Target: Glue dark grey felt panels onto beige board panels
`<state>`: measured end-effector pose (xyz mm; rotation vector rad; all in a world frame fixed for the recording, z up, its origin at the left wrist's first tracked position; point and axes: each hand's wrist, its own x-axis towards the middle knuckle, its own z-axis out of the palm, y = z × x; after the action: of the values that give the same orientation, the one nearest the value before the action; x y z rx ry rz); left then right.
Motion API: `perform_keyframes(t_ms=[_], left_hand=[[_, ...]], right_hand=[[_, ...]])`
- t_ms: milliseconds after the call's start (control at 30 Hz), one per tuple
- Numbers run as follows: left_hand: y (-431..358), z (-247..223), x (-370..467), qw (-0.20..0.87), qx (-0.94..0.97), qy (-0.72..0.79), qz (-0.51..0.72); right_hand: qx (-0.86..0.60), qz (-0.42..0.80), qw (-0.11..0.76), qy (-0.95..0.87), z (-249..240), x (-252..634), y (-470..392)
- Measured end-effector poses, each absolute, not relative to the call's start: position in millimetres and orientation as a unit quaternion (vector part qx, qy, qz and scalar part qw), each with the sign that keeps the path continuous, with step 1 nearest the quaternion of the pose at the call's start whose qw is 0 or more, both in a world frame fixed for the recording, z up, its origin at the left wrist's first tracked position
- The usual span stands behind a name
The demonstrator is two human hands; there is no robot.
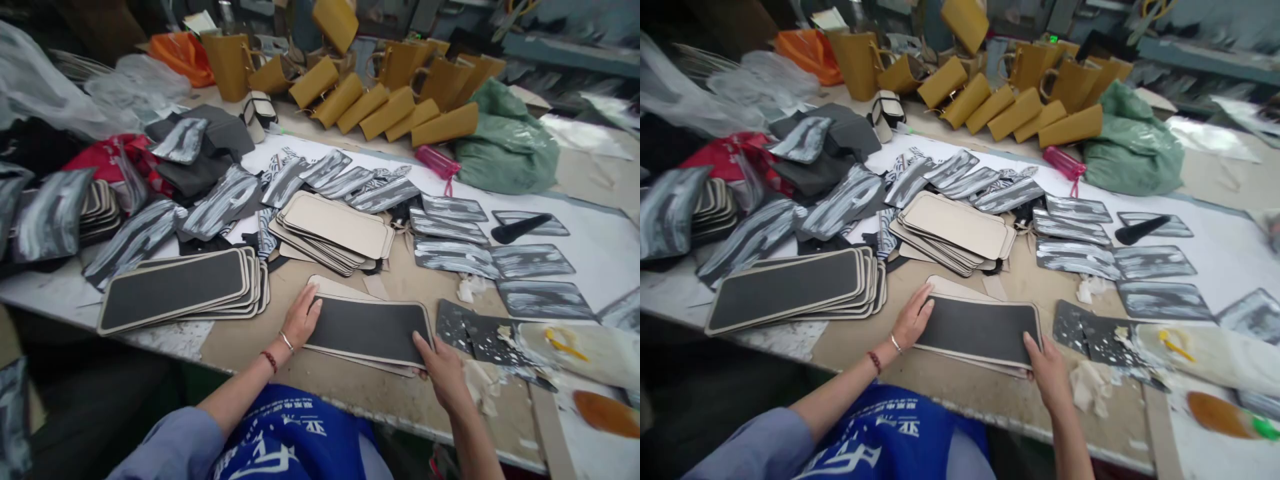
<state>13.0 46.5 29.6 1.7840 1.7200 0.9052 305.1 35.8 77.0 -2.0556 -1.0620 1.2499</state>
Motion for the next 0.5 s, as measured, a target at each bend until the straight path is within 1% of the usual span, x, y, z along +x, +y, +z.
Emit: perform_keyframes(t_ms=[67, 167, 367, 433, 500], left_hand=[[34, 32, 2, 0.279, 0.575, 0.661, 0.394], [14, 28, -10, 0.356, 0.464, 0.685, 0.434], [5, 26, -16, 0.538, 0.249, 0.662, 0.459], [7, 31, -17, 0.574, 0.205, 0.648, 0.457], [8, 36, -18, 0.593, 0.183, 0.645, 0.447]], right_hand=[[-0.759, 0.468, 0.28, -0.356, 87, 301, 29], [-0.761, 0.472, 0.311, -0.32, 101, 295, 20], [-0.77, 0.458, 0.342, -0.283, 116, 284, 5], [-0.774, 0.45, 0.345, -0.281, 122, 283, -2], [-0.772, 0.424, 0.347, -0.321, 127, 285, -8]])
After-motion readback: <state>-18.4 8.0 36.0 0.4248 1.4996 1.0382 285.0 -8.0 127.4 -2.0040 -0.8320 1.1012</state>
